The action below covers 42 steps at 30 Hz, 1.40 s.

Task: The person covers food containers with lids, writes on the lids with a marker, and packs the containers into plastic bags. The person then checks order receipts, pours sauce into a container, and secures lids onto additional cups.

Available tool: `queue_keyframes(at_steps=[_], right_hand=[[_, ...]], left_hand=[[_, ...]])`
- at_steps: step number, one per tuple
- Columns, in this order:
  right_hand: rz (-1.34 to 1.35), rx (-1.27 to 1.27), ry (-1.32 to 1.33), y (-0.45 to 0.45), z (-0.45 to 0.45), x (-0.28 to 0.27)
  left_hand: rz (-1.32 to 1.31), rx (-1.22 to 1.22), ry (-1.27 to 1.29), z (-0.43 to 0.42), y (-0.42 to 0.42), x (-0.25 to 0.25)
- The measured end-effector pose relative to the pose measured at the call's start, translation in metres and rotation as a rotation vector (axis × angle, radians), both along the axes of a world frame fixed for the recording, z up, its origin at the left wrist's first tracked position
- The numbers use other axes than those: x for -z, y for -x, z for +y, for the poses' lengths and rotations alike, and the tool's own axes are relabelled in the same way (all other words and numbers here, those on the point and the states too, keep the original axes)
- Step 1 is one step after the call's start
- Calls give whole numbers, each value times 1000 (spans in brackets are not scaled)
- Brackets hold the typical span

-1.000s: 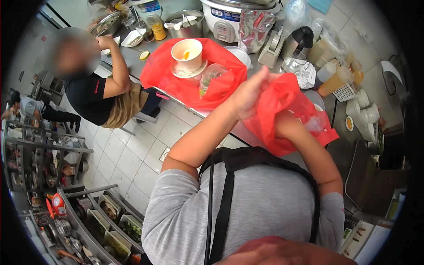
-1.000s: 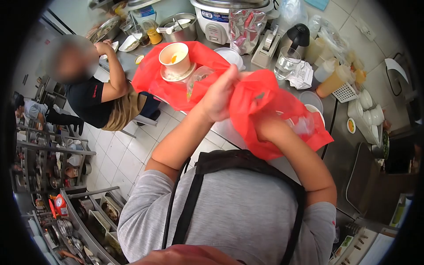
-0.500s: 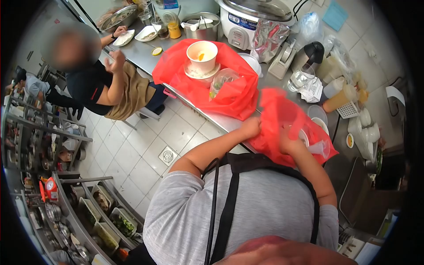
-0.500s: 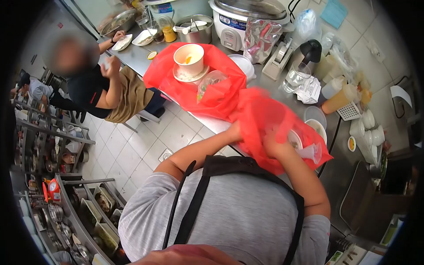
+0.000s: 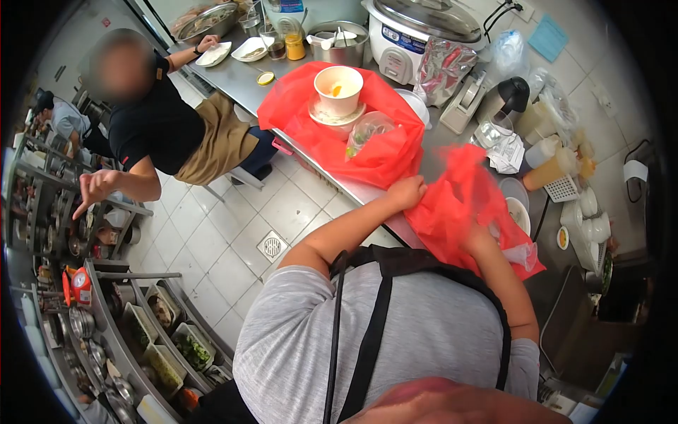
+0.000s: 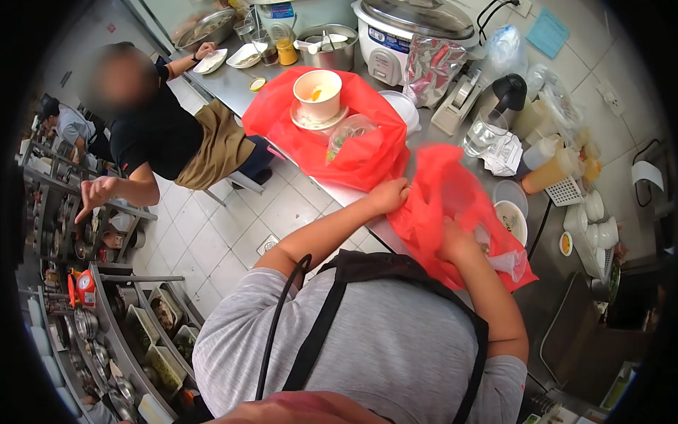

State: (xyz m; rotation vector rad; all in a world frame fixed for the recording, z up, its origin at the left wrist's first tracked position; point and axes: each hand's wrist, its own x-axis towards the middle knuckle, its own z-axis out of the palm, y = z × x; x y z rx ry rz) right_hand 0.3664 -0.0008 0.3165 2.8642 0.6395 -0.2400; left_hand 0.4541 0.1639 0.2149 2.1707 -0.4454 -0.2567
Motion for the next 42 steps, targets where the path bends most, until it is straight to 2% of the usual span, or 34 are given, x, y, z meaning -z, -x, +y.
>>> queue_keyframes(at_steps=[1,3,5,7,8,9,10,11,14,16,18,20,23,26,29,32,35,42], right_hand=[[-43,1,-38,-3,1,3],[-23,42,-40,-9,4,7],[19,86,-14,-16,6,10],[65,130,7,-14,4,7],[100,136,27,-12,4,4],[135,146,59,-9,3,0],[170,155,80,-4,4,-7],[204,162,103,0,4,-11],[263,179,154,7,3,-16],[263,199,165,9,4,-10],[256,218,181,9,2,-6],[240,234,192,8,5,4],[95,224,36,12,-2,17],[254,101,259,15,-1,2],[270,91,272,18,1,-7],[258,73,317,19,2,-10],[301,133,339,15,-4,-8],[272,166,302,14,-12,-2]], left_hand=[[53,4,-72,4,1,-22],[-299,-86,16,9,9,-74],[-466,-71,355,11,26,-153],[-669,282,557,2,51,-203],[-646,477,627,-5,71,-219],[-701,642,722,-22,85,-218],[-613,849,633,-32,100,-221],[-557,920,614,-40,111,-215],[-856,761,283,-81,99,-153],[-650,881,-140,-121,69,-85],[-5,464,182,-100,65,-83],[-37,332,116,-101,55,-57],[151,469,-105,-91,36,-41],[25,932,-715,-82,20,-45],[50,536,-885,-59,39,-45],[-234,614,-1242,-63,36,-31],[-357,596,-1372,-57,28,-42],[-421,582,-1324,-67,34,-33]])
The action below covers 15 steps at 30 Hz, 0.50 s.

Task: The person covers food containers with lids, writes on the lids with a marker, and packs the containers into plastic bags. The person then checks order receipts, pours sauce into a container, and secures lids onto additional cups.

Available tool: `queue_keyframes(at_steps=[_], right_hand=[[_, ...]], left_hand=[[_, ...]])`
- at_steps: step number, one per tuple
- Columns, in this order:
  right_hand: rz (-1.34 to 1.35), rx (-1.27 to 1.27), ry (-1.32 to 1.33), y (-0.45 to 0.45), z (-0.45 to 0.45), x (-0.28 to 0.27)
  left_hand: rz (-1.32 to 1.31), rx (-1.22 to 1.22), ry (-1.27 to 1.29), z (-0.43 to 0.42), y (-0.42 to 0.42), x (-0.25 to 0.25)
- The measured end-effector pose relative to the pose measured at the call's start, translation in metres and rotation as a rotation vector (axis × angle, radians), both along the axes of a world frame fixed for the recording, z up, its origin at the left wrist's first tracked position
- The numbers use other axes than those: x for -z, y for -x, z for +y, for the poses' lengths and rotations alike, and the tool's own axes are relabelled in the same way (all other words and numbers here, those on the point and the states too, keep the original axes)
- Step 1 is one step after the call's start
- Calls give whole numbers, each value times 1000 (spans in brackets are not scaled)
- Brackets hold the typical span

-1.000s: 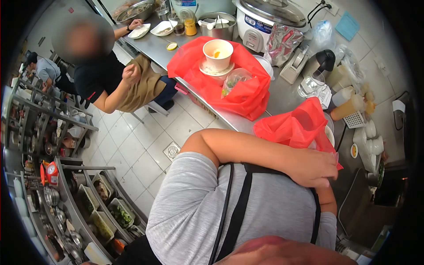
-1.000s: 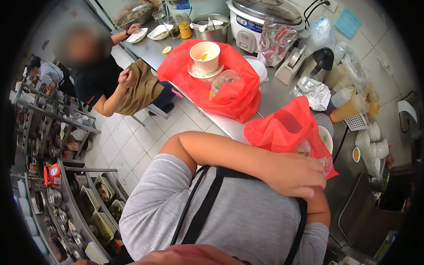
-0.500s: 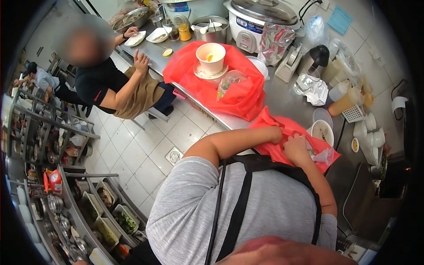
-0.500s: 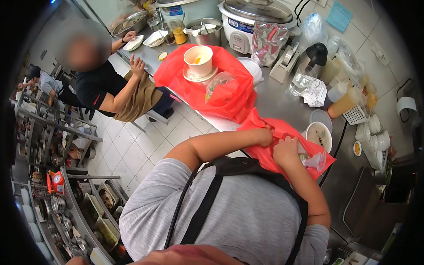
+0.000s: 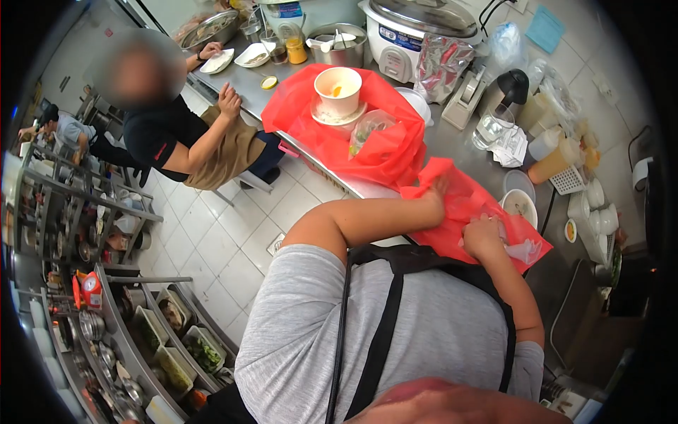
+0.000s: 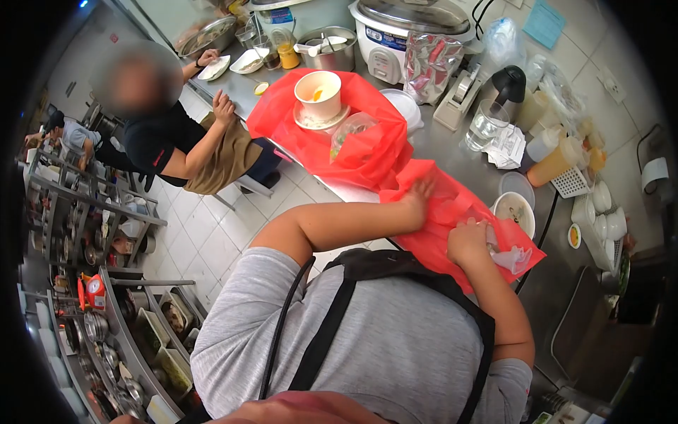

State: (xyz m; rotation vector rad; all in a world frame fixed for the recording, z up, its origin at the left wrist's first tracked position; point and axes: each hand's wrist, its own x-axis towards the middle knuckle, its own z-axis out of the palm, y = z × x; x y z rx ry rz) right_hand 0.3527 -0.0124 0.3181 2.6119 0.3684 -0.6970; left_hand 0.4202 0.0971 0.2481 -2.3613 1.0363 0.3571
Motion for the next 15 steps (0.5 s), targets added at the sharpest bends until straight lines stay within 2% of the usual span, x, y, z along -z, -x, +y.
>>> queue_keyframes(at_steps=[2,4,7,10,12,13,15], right_hand=[[-50,-30,12,1,-4,4],[-55,-27,23,3,-4,4],[-63,-27,14,3,-2,1],[-70,-31,23,3,-3,0],[-60,-29,44,3,-1,1],[-51,-22,58,2,-1,0],[-36,5,87,1,0,0]], left_hand=[[62,87,89,-12,16,-11],[293,205,270,-15,32,-39],[917,139,589,-11,23,-9],[664,224,443,-5,29,-7],[640,286,445,-4,25,26],[626,316,445,0,24,26],[673,176,484,9,22,25]])
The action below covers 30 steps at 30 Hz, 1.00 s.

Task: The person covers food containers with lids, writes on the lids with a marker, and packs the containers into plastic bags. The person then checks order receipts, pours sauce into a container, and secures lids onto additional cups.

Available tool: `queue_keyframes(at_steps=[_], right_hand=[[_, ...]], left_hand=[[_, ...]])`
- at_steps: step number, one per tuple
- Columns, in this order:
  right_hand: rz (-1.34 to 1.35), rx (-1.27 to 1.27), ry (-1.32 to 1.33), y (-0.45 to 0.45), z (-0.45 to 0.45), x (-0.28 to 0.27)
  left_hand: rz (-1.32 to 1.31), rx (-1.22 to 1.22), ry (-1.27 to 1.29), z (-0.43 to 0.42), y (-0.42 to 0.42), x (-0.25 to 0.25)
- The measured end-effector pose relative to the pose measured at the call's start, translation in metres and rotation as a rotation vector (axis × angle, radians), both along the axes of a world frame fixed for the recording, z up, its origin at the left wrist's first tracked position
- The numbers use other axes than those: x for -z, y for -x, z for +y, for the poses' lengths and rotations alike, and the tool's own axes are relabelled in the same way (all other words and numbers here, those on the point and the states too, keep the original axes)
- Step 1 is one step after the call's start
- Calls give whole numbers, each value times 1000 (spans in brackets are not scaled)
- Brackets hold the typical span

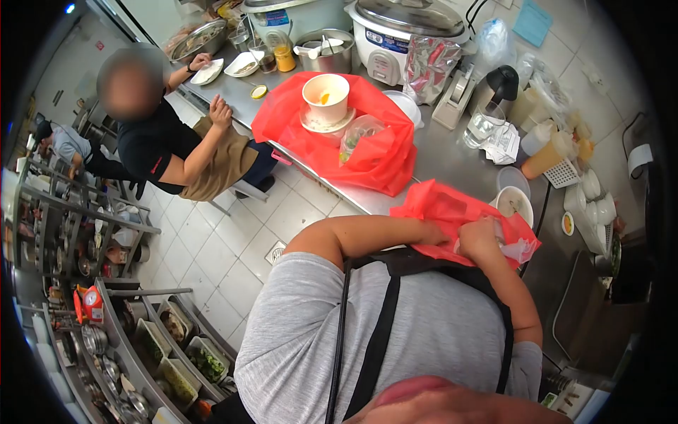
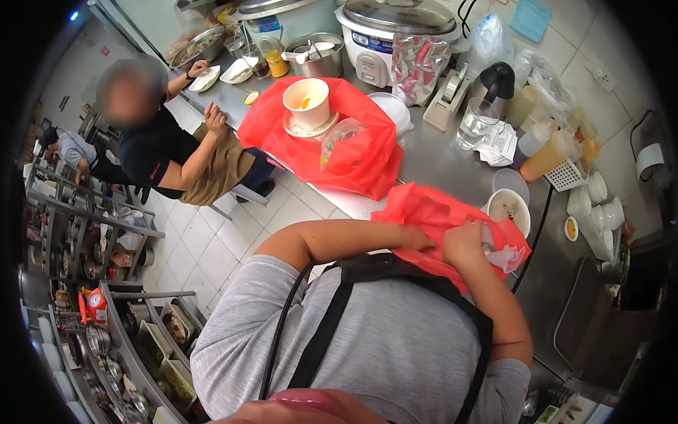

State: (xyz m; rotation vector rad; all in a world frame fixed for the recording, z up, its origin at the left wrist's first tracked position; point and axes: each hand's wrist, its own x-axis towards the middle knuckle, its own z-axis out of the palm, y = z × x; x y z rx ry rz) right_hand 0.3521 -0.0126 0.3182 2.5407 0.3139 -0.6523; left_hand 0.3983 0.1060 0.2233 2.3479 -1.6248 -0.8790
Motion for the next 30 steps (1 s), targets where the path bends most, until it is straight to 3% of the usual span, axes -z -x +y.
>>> queue_keyframes(at_steps=[3,10,20,23,26,30], right_hand=[[45,72,3,-5,-3,-3],[65,154,-102,-21,-19,4],[135,318,-185,-29,-17,-7],[165,296,-179,-23,-5,-30],[-3,133,-130,-17,-10,-2],[31,88,-168,-12,4,12]], left_hand=[[0,-147,-74,-4,-17,14],[458,-584,324,-8,-32,-56],[535,-690,427,4,-17,-70],[520,-705,444,3,-10,-74],[496,-722,457,1,-4,-77],[498,-690,436,1,-7,-75]])
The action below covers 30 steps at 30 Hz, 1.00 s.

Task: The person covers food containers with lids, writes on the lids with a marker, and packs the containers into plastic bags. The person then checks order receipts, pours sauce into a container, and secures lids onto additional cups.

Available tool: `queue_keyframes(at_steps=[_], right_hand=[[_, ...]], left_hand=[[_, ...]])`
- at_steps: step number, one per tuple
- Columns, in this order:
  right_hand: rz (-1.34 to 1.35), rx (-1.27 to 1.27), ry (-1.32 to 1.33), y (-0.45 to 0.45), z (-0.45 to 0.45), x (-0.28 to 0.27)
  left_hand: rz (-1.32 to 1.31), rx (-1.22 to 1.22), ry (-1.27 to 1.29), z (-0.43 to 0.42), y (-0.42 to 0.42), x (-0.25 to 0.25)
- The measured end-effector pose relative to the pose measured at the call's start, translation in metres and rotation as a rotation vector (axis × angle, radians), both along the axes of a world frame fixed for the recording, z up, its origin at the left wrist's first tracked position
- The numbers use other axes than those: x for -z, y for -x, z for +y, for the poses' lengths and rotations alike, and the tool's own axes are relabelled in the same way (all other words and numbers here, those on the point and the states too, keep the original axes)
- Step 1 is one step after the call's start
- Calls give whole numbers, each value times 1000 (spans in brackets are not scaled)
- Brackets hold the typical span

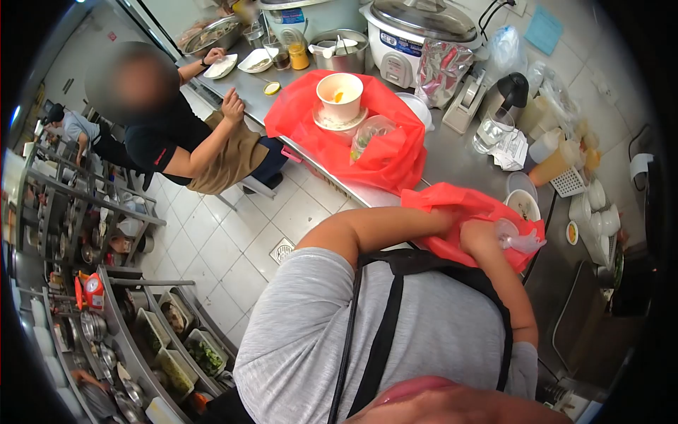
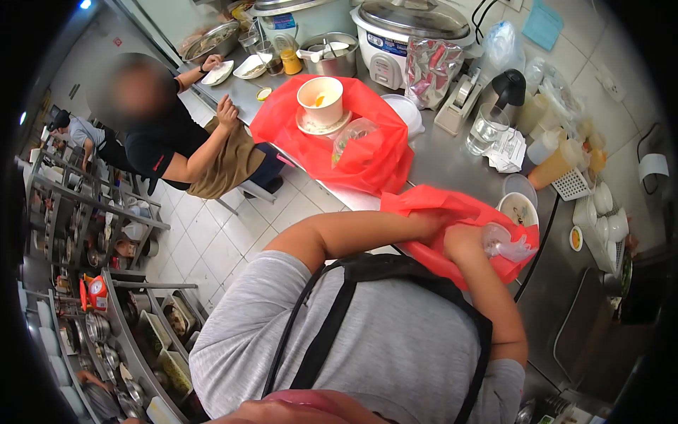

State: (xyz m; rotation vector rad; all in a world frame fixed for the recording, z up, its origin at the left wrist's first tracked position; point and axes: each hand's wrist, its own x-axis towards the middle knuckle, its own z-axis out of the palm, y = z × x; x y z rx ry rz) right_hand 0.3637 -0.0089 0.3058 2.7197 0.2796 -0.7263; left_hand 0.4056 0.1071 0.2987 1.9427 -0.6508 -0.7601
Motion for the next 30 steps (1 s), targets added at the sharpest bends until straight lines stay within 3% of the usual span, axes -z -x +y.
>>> queue_keyframes(at_steps=[9,18,23,27,30], right_hand=[[29,20,93,1,-6,2],[191,265,59,-13,-17,6],[28,103,71,6,-9,2],[-183,-336,24,22,-1,17],[-114,-242,64,19,3,45]], left_hand=[[-79,203,-122,-12,-5,14],[-351,409,-372,-2,-6,41],[-434,447,-452,-11,-1,43],[-488,462,-503,-14,0,44],[-524,463,-558,-10,5,46]])
